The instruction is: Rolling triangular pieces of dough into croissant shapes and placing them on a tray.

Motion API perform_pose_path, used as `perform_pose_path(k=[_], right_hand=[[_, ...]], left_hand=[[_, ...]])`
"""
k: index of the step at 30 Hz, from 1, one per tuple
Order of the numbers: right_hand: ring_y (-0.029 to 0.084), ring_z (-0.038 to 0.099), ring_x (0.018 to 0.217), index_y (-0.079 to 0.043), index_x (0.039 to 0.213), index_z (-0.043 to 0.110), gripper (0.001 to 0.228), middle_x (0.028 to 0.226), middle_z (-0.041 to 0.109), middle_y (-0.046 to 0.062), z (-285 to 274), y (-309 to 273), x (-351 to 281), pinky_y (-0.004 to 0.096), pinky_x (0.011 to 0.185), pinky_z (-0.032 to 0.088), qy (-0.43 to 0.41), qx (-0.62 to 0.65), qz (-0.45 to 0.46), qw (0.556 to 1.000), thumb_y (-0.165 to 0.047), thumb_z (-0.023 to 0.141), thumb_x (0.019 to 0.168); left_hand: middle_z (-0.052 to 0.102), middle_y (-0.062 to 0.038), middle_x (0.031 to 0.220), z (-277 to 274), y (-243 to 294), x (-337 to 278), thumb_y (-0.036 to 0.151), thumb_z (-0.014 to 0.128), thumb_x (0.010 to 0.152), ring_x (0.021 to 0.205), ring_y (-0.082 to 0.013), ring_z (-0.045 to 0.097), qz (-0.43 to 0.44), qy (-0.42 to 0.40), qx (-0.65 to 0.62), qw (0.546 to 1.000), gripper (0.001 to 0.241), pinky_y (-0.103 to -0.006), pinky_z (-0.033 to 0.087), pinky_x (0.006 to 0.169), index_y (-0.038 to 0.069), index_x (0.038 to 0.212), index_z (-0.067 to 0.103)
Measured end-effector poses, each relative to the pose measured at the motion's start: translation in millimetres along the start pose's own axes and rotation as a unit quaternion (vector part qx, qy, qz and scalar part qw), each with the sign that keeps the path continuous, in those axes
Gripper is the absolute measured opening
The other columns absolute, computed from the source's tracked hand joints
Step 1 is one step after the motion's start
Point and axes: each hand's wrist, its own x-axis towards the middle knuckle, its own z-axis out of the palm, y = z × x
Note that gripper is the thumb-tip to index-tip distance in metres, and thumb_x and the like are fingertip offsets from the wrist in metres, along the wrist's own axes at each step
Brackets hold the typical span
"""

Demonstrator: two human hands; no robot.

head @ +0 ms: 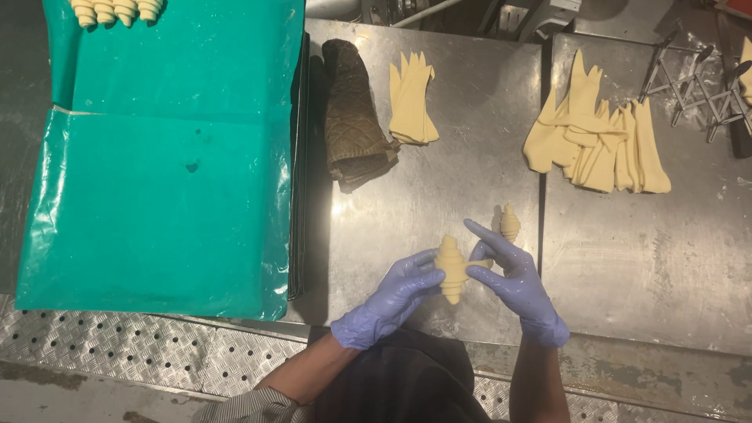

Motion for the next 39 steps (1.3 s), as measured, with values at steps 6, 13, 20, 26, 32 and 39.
perform_pose_path(k=[6, 13, 20, 26, 32, 39], right_hand=[[0.010, 0.058, 0.086, -0.006, 0.151, 0.055, 0.072, 0.085, 0.058, -0.002, 6.5, -7.8, 3.0, 0.032, 0.094, 0.048, -0.007, 0.014, 0.020, 1.000, -0.010, 0.078, 0.083], [0.011, 0.057, 0.088, -0.006, 0.150, 0.055, 0.071, 0.088, 0.058, -0.001, 6.2, -6.5, 2.9, 0.030, 0.094, 0.047, 0.009, 0.016, 0.019, 1.000, -0.008, 0.078, 0.083], [0.010, 0.058, 0.091, -0.006, 0.150, 0.055, 0.072, 0.091, 0.057, -0.001, 13.0, -5.9, 4.3, 0.031, 0.099, 0.048, 0.013, 0.016, 0.013, 1.000, -0.007, 0.078, 0.082], [0.010, 0.059, 0.089, -0.007, 0.150, 0.054, 0.070, 0.090, 0.060, -0.001, 12.9, -3.6, 5.6, 0.032, 0.097, 0.051, 0.018, 0.036, 0.023, 0.999, -0.007, 0.077, 0.084], [0.010, 0.060, 0.088, -0.006, 0.151, 0.054, 0.067, 0.087, 0.061, -0.001, 15.9, -3.2, 6.3, 0.032, 0.096, 0.050, 0.024, 0.027, 0.018, 0.999, -0.009, 0.075, 0.087], [0.010, 0.058, 0.087, -0.006, 0.152, 0.052, 0.070, 0.087, 0.060, -0.001, 17.2, -4.2, 6.4, 0.031, 0.098, 0.050, 0.006, 0.005, -0.016, 1.000, -0.009, 0.076, 0.086]], left_hand=[[0.062, -0.016, 0.135, -0.1, -2.5, 0.0, 0.020, 0.072, 0.097, 0.123, -0.0210, 0.063, 0.005, -0.019, -0.023, 1.000, 0.069, -0.0352, 0.049, 0.109, -0.007, 0.153, 0.041], [0.064, -0.014, 0.135, 4.8, 2.4, -1.1, 0.019, 0.072, 0.094, 0.122, -0.0204, 0.063, 0.013, 0.006, -0.008, 1.000, 0.068, -0.0351, 0.049, 0.107, -0.005, 0.151, 0.042], [0.064, -0.017, 0.133, -0.6, -4.6, 0.6, 0.019, 0.072, 0.097, 0.123, -0.0221, 0.063, 0.011, -0.006, -0.001, 1.000, 0.067, -0.0355, 0.049, 0.109, -0.009, 0.151, 0.043], [0.064, -0.013, 0.132, 9.5, 3.4, -2.3, 0.018, 0.071, 0.094, 0.121, -0.0189, 0.063, 0.016, 0.031, 0.016, 0.999, 0.064, -0.0345, 0.051, 0.106, -0.002, 0.149, 0.045], [0.063, -0.013, 0.131, -0.2, -5.9, 3.0, 0.016, 0.070, 0.096, 0.119, -0.0200, 0.063, 0.029, 0.022, 0.001, 0.999, 0.060, -0.0366, 0.051, 0.104, -0.007, 0.146, 0.047], [0.062, -0.013, 0.131, 6.9, -4.8, 3.3, 0.011, 0.074, 0.094, 0.122, -0.0184, 0.062, 0.027, 0.029, 0.019, 0.999, 0.063, -0.0326, 0.048, 0.110, -0.006, 0.147, 0.047]])
